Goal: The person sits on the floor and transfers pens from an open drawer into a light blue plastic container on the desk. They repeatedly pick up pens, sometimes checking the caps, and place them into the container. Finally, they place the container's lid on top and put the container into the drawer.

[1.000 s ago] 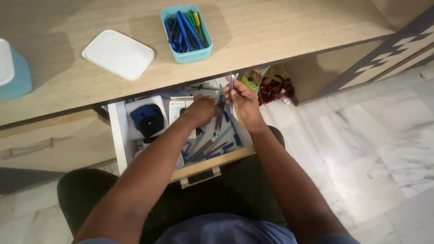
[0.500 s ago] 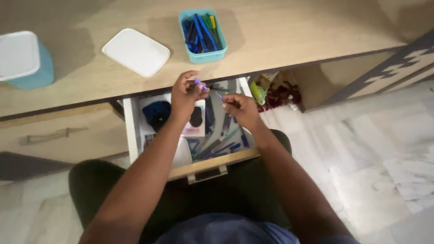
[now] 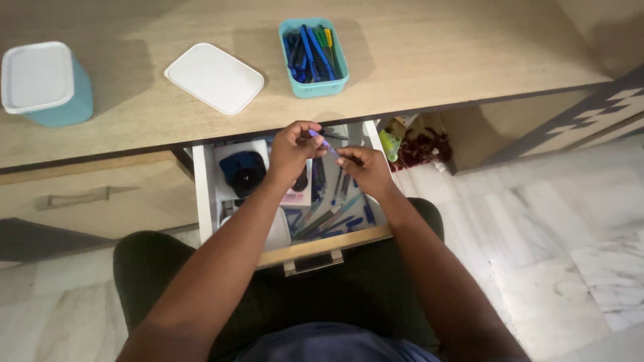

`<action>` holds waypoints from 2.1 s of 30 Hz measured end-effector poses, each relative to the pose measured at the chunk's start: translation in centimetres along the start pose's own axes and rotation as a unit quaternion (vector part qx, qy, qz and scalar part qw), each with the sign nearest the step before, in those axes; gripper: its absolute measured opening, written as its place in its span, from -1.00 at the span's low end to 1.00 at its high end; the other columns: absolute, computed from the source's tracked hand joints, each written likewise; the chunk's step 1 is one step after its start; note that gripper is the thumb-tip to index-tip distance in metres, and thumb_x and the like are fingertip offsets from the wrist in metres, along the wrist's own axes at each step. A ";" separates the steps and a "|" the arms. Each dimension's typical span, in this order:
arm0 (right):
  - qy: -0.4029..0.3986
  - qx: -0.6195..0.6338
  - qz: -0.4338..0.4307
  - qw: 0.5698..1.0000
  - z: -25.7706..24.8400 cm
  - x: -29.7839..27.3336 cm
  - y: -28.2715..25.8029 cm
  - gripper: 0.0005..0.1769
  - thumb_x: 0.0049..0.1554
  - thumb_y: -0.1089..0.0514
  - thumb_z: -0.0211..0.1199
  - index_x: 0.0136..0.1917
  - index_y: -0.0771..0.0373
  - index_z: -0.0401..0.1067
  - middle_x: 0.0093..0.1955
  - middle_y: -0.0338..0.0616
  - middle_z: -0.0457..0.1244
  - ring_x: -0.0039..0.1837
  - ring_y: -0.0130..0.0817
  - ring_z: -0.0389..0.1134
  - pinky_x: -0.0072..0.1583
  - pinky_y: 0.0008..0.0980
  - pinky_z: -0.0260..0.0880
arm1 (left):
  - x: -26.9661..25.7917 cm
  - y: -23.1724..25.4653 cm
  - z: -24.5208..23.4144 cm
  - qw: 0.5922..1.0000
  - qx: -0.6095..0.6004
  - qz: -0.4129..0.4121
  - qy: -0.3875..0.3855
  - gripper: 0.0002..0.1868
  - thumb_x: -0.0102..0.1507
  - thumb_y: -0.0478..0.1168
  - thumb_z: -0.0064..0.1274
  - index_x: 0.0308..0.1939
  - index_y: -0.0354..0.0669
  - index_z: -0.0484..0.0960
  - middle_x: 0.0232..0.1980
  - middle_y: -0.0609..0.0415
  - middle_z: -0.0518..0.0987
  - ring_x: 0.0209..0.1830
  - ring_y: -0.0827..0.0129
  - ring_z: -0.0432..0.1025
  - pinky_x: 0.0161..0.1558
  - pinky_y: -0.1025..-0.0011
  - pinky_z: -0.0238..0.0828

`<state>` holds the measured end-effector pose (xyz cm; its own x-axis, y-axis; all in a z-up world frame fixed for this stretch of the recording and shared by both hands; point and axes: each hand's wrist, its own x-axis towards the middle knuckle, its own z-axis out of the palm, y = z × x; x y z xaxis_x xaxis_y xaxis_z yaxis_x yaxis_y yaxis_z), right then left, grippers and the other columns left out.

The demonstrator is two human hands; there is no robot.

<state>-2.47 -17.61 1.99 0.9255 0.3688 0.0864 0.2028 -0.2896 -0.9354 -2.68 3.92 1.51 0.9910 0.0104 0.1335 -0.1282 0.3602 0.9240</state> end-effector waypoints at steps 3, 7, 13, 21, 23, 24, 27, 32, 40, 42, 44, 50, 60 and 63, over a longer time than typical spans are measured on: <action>0.017 -0.011 -0.008 1.000 0.2 0.1 -0.2 -0.74 0.20 0.27 0.32 0.16 0.39 0.53 -0.16 -0.18 0.42 -0.21 -0.58 0.39 -0.15 -0.55 0.40 | -0.1 0.3 0.2 0.999 0.051 -0.012 0.003 -0.78 0.30 -0.43 0.11 0.03 -0.39 0.57 -0.20 0.01 0.59 -0.23 0.40 0.60 -0.19 0.48 0.65; 0.012 -0.014 -0.025 1.000 0.0 0.2 -0.5 -0.73 0.21 0.27 0.30 0.18 0.37 0.53 -0.12 -0.20 0.43 -0.20 -0.60 0.40 -0.15 -0.56 0.41 | -0.2 0.4 0.4 0.998 0.054 -0.006 -0.029 -0.77 0.31 -0.42 0.13 0.04 -0.40 0.57 -0.20 0.01 0.63 -0.23 0.43 0.58 -0.19 0.50 0.63; 0.042 -0.067 -0.062 0.995 -0.2 0.1 -0.2 -0.81 0.17 0.28 0.38 0.07 0.36 0.58 -0.19 -0.19 0.43 -0.24 -0.59 0.37 -0.19 -0.55 0.38 | -0.5 -0.4 0.7 0.997 0.061 -0.035 -0.036 -0.78 0.29 -0.42 0.16 0.01 -0.43 0.62 -0.25 0.00 0.66 -0.32 0.44 0.59 -0.22 0.49 0.60; 0.029 0.021 -0.058 0.998 -0.1 0.4 1.4 -0.83 0.19 0.32 0.35 0.08 0.36 0.57 -0.14 -0.22 0.43 -0.23 -0.61 0.33 -0.16 -0.58 0.37 | -1.6 1.0 1.8 0.987 0.152 -0.003 -0.040 -0.70 0.28 -0.34 0.19 0.09 -0.36 0.65 -0.26 0.03 0.70 -0.33 0.52 0.59 -0.24 0.55 0.56; 0.031 0.053 -0.068 0.996 0.0 0.4 1.3 -0.80 0.20 0.33 0.33 0.11 0.38 0.53 -0.12 -0.22 0.43 -0.18 -0.60 0.36 -0.12 -0.59 0.39 | -1.7 2.2 1.8 0.976 0.212 0.033 -0.045 -0.67 0.30 -0.33 0.19 0.15 -0.31 0.64 -0.25 0.04 0.70 -0.35 0.53 0.56 -0.25 0.57 0.50; 0.032 0.068 -0.072 0.994 0.1 0.4 1.1 -0.79 0.21 0.33 0.31 0.13 0.39 0.52 -0.10 -0.22 0.42 -0.15 -0.60 0.38 -0.10 -0.60 0.40 | -1.7 2.8 1.8 0.968 0.241 0.050 -0.048 -0.65 0.30 -0.32 0.20 0.18 -0.28 0.64 -0.25 0.04 0.69 -0.36 0.53 0.54 -0.26 0.57 0.47; 0.048 0.058 -0.063 0.995 -0.1 0.3 0.4 -0.73 0.19 0.33 0.34 0.18 0.40 0.50 -0.08 -0.19 0.42 -0.10 -0.57 0.40 -0.05 -0.57 0.41 | -1.7 4.3 1.8 0.923 0.336 0.183 -0.041 -0.72 0.27 -0.35 0.24 0.07 -0.29 0.72 -0.15 0.01 0.69 -0.27 0.50 0.55 -0.24 0.53 0.45; 0.129 0.033 -0.139 0.981 0.0 0.5 -1.1 -0.66 0.20 0.28 0.36 0.23 0.40 0.45 0.13 -0.14 0.37 0.08 -0.50 0.38 0.07 -0.50 0.44 | -1.4 7.1 1.0 0.959 0.197 0.194 0.058 -0.90 0.35 -0.35 0.20 -0.08 -0.31 0.68 -0.19 0.08 0.68 -0.25 0.59 0.52 -0.18 0.60 0.51; 0.150 -0.035 -0.124 0.980 -0.1 0.2 -1.7 -0.77 0.24 0.27 0.30 0.18 0.32 0.48 0.05 -0.18 0.33 -0.02 -0.54 0.35 -0.01 -0.54 0.40 | 5.6 12.9 -1.5 0.814 0.368 0.404 0.199 -0.84 0.25 -0.42 0.35 -0.15 -0.32 0.67 -0.15 -0.05 0.62 -0.29 0.38 0.50 -0.25 0.48 0.46; 0.146 -0.047 -0.085 0.984 0.0 0.2 -1.9 -0.79 0.23 0.27 0.32 0.15 0.31 0.50 -0.07 -0.19 0.32 -0.15 -0.55 0.28 -0.11 -0.53 0.31 | 7.5 12.6 -0.9 0.816 0.398 0.378 0.182 -0.83 0.21 -0.41 0.36 -0.17 -0.29 0.68 -0.13 -0.07 0.60 -0.30 0.32 0.54 -0.26 0.46 0.49; 0.141 -0.033 -0.106 0.984 0.3 0.4 -1.5 -0.76 0.21 0.28 0.32 0.16 0.32 0.49 -0.07 -0.22 0.32 -0.13 -0.57 0.30 -0.10 -0.54 0.32 | 8.1 11.4 -0.6 0.818 0.417 0.364 0.156 -0.82 0.20 -0.41 0.36 -0.17 -0.30 0.67 -0.14 -0.06 0.60 -0.32 0.23 0.53 -0.24 0.40 0.48; 0.118 0.035 -0.114 0.986 0.2 0.7 -0.9 -0.70 0.25 0.34 0.26 0.25 0.35 0.39 0.05 -0.26 0.28 -0.04 -0.59 0.26 -0.05 -0.58 0.32 | 9.5 8.2 -0.3 0.773 0.520 0.347 0.111 -0.77 0.11 -0.37 0.39 -0.16 -0.23 0.73 -0.08 -0.01 0.61 -0.05 0.04 0.47 -0.01 0.22 0.46; 0.141 0.036 -0.092 0.985 0.0 0.8 -1.2 -0.70 0.19 0.41 0.23 0.21 0.33 0.39 0.06 -0.27 0.31 -0.11 -0.62 0.27 -0.12 -0.62 0.27 | 6.7 9.2 0.3 0.783 0.484 0.384 0.071 -0.79 0.23 -0.31 0.35 -0.08 -0.23 0.71 0.04 -0.07 0.59 0.14 0.01 0.41 0.20 0.12 0.36; 0.150 0.091 -0.114 0.978 0.1 1.1 -0.2 -0.71 0.24 0.45 0.15 0.22 0.33 0.40 0.06 -0.26 0.29 -0.03 -0.61 0.30 0.00 -0.63 0.35 | 3.8 8.7 1.7 0.792 0.489 0.362 0.043 -0.89 0.26 -0.30 0.23 -0.15 -0.18 0.70 -0.01 -0.05 0.61 0.11 0.03 0.44 0.20 0.12 0.31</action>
<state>-1.57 -17.06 2.22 0.9203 0.1225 0.3716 0.3804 -0.0581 -0.9230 -0.08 5.49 10.65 0.6371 -0.0373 0.7699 -0.5909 -0.6649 0.4568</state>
